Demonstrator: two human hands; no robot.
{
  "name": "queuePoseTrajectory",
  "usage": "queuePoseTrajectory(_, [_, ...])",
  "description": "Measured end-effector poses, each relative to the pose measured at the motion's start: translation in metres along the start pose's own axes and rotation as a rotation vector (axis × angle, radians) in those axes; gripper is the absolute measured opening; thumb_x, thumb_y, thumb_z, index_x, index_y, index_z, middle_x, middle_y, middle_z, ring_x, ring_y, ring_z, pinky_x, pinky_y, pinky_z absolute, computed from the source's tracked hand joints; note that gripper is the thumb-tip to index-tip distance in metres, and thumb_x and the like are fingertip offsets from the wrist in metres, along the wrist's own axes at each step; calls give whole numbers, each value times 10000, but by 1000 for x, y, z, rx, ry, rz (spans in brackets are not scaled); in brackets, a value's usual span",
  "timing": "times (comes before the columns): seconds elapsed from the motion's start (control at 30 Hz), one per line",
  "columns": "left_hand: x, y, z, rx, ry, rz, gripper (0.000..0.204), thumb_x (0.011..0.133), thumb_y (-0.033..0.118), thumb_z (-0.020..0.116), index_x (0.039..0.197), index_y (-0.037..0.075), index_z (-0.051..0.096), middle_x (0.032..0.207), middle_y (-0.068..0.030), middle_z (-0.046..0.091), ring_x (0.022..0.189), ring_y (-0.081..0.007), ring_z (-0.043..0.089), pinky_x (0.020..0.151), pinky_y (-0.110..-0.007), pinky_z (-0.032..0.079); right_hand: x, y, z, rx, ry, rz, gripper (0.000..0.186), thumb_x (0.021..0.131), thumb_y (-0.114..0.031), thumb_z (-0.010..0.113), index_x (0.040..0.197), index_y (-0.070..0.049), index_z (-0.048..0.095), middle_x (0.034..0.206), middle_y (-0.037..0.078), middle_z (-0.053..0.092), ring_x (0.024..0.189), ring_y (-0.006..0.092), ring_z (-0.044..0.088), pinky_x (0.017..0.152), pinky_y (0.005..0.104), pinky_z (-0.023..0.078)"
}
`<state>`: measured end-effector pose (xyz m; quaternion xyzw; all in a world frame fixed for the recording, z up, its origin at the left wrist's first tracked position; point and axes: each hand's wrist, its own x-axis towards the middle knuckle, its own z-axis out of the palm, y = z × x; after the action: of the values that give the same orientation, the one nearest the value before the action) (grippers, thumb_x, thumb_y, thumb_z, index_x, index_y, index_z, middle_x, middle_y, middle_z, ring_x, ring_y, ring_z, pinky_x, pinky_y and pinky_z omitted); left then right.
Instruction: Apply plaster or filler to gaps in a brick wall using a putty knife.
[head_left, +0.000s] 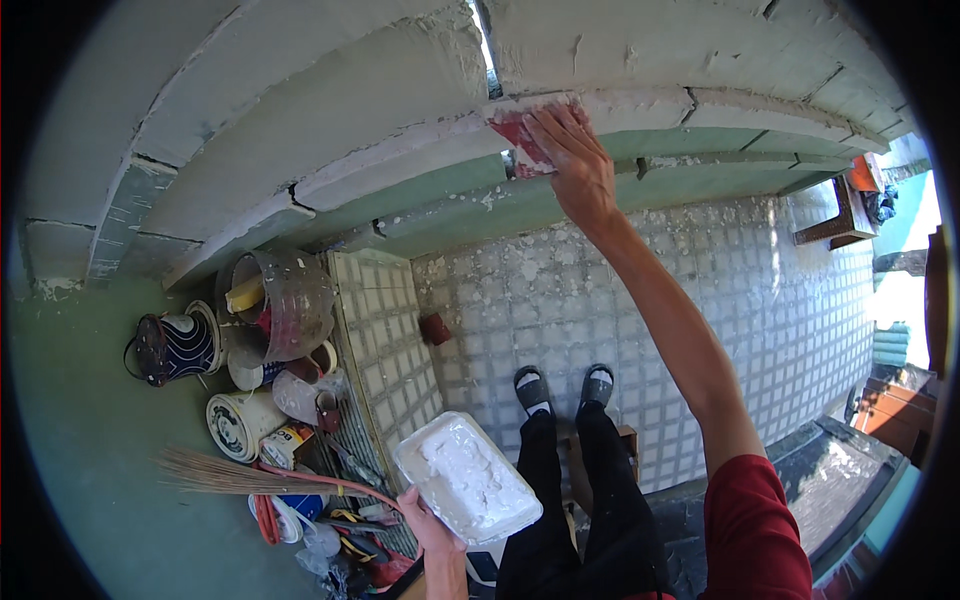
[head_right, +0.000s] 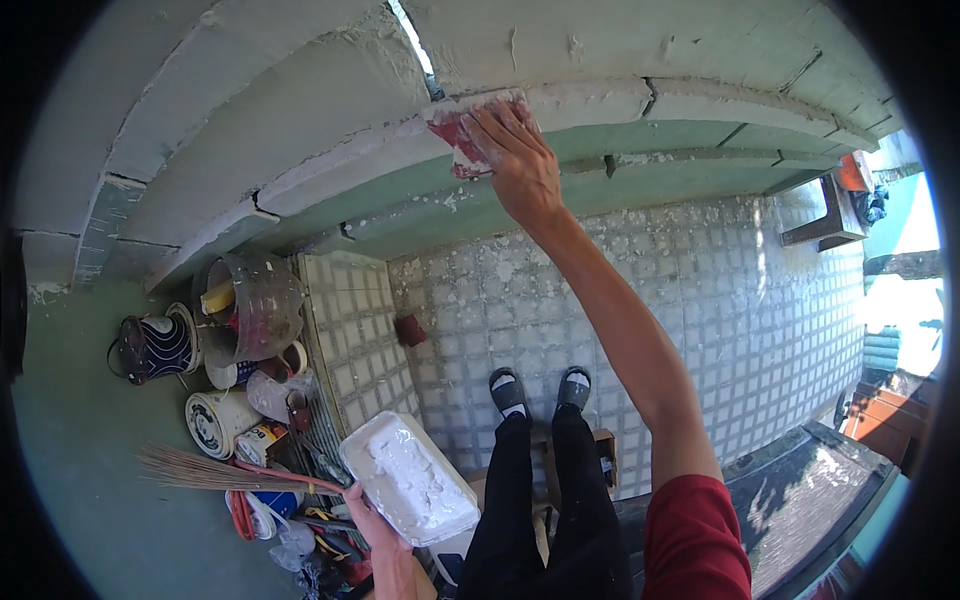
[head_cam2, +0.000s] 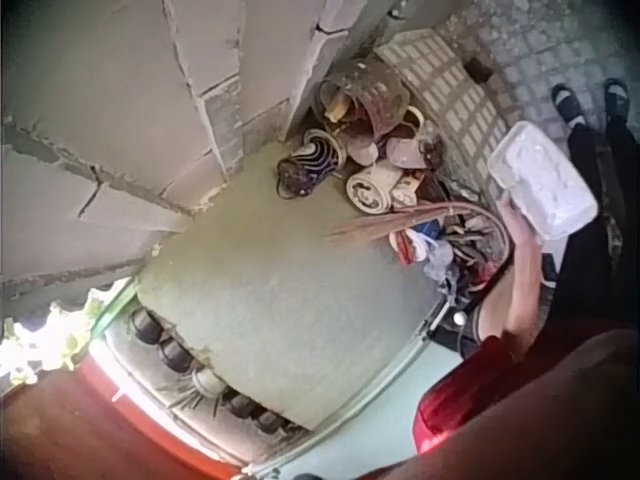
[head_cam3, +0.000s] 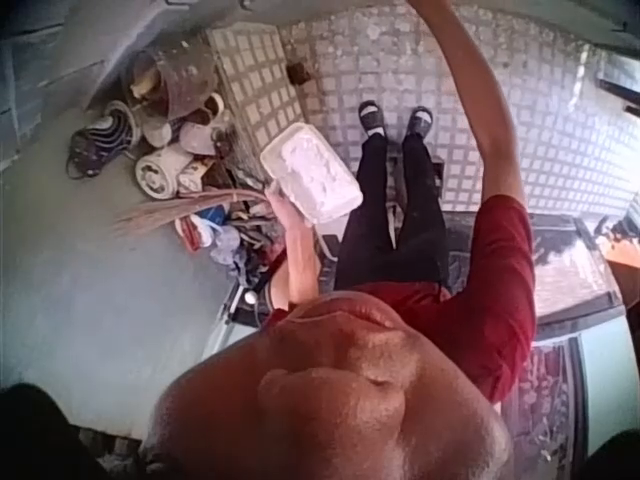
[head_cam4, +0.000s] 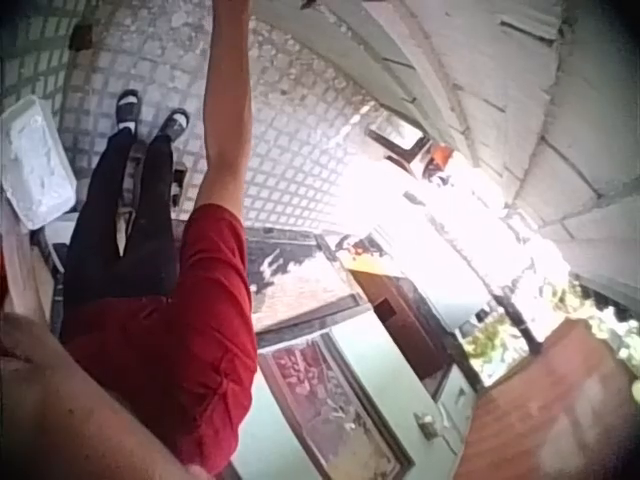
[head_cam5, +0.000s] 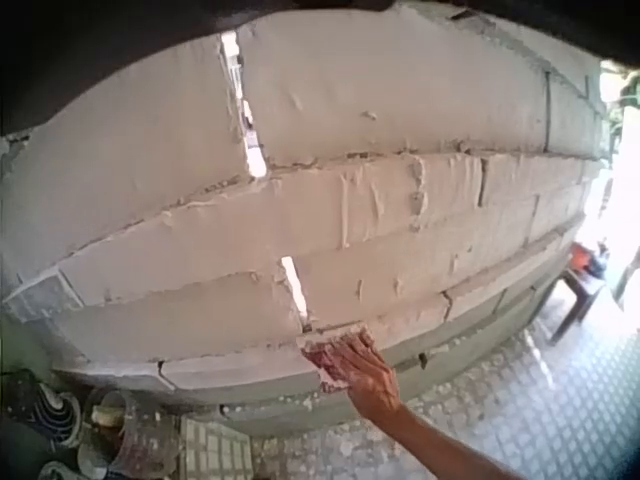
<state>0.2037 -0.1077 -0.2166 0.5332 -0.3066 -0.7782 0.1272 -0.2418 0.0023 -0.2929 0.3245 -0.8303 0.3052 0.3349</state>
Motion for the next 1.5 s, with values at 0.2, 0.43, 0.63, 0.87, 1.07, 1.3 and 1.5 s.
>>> queuePoseTrajectory(0.2, [-3, 1, 2, -31, 41, -19, 622, 857, 435, 415, 1307, 9, 471, 1226, -127, 584, 1073, -288, 598, 931, -395, 474, 50, 8, -21, -40, 190, -60, 494, 716, 61, 564, 1180, -80, 653, 1265, 69, 608, 1244, 300, 516, 1097, 455, 351])
queuePoseTrajectory(0.43, [0, 1, -2, -38, -11, -17, 612, 860, 432, 411, 1293, 5, 482, 1211, -126, 591, 1067, -276, 596, 911, -381, 480, 6, 13, -6, -170, -41, -29, 479, 724, 45, 547, 1170, -90, 657, 1242, 74, 617, 1246, 310, 509, 1093, 473, 355])
queuePoseTrajectory(0.63, [-8, 4, -2, -36, -7, -32, 596, 867, 423, 404, 1283, 6, 492, 1201, -121, 596, 1063, -276, 598, 916, -393, 477, 49, 6, -32, -57, 159, -84, 493, 717, 52, 545, 1181, -81, 645, 1265, 72, 603, 1258, 308, 493, 1090, 467, 359])
queuePoseTrajectory(0.87, [-7, 1, -3, -36, -50, -25, 612, 862, 432, 407, 1293, 4, 483, 1206, -131, 592, 1069, -284, 597, 927, -394, 474, 3, 15, -14, -185, -38, 8, 532, 714, 86, 523, 1207, -81, 633, 1255, 89, 609, 1238, 317, 511, 1077, 436, 376])
queuePoseTrajectory(1.07, [-11, 6, -11, -60, -33, -19, 566, 873, 418, 421, 1265, 19, 509, 1187, -116, 606, 1053, -278, 608, 920, -395, 484, 24, -14, -31, 198, 373, 353, 589, 743, 157, 449, 1262, -77, 598, 1167, 135, 652, 1054, 305, 635, 887, 343, 498])
queuePoseTrajectory(1.3, [-6, 9, -15, -14, -2, 13, 510, 882, 425, 440, 1216, 53, 541, 1140, -84, 624, 1018, -254, 620, 901, -384, 501, 50, -46, 34, 189, 473, 697, 721, 660, 180, 452, 1322, -88, 551, 1177, 216, 617, 1028, 329, 648, 839, 363, 528])
queuePoseTrajectory(1.5, [-5, 18, -15, 47, -8, -3, 504, 888, 430, 430, 1197, 46, 539, 1127, -84, 623, 1005, -249, 621, 894, -378, 503, 37, -95, 48, 422, 380, 442, 727, 639, 201, 457, 1304, -73, 562, 1260, 198, 574, 1190, 334, 549, 1000, 402, 450])
